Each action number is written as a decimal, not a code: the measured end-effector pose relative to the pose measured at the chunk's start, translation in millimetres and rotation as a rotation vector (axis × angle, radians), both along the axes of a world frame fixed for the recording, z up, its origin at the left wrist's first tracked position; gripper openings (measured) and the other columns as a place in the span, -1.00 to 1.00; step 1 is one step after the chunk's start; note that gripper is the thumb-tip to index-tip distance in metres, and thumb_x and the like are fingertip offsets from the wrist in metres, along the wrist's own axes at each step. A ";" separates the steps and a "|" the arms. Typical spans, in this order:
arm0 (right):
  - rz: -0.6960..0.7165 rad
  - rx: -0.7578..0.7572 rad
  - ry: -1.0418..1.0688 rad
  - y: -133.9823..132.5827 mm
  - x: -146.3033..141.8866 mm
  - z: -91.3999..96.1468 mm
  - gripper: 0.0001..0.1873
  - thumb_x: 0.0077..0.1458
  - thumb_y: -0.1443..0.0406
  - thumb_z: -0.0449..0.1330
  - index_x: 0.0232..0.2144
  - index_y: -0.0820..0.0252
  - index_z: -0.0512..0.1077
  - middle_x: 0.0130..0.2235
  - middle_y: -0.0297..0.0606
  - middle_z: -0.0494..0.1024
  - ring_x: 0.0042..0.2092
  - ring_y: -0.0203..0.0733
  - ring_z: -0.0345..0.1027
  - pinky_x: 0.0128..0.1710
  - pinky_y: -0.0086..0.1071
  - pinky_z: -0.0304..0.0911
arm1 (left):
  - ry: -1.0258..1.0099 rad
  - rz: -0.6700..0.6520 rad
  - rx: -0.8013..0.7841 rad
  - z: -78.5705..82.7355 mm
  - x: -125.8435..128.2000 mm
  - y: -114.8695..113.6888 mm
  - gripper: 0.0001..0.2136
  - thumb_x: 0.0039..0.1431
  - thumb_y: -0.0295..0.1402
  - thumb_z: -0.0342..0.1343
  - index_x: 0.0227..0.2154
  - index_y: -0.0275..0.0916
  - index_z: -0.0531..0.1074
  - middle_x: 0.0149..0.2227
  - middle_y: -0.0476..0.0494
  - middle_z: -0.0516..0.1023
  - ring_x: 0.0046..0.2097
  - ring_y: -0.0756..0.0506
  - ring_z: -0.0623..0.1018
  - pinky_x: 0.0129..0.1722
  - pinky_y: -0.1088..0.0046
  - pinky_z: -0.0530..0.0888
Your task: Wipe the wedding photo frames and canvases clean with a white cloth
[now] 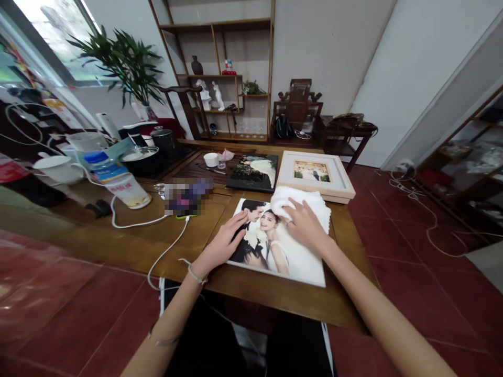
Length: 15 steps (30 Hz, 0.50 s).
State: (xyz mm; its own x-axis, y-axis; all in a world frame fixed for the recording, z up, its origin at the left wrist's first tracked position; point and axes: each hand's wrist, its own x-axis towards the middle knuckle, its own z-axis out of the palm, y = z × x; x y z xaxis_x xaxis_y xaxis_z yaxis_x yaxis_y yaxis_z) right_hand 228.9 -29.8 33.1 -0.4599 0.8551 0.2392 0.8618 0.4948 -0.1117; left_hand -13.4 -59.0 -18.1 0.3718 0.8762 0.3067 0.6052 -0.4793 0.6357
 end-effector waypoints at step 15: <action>0.353 -0.173 0.014 -121.0 -37.5 -7.1 -0.63 -0.10 0.45 0.08 -0.21 0.13 0.46 0.25 -0.20 0.19 0.32 0.03 -0.25 0.24 0.15 -0.28 | 0.013 -0.023 -0.006 -2.5 -1.7 1.2 -0.58 0.28 -0.44 -0.17 0.19 -0.22 0.15 0.29 -0.23 0.10 0.31 -0.14 0.08 0.24 0.10 0.12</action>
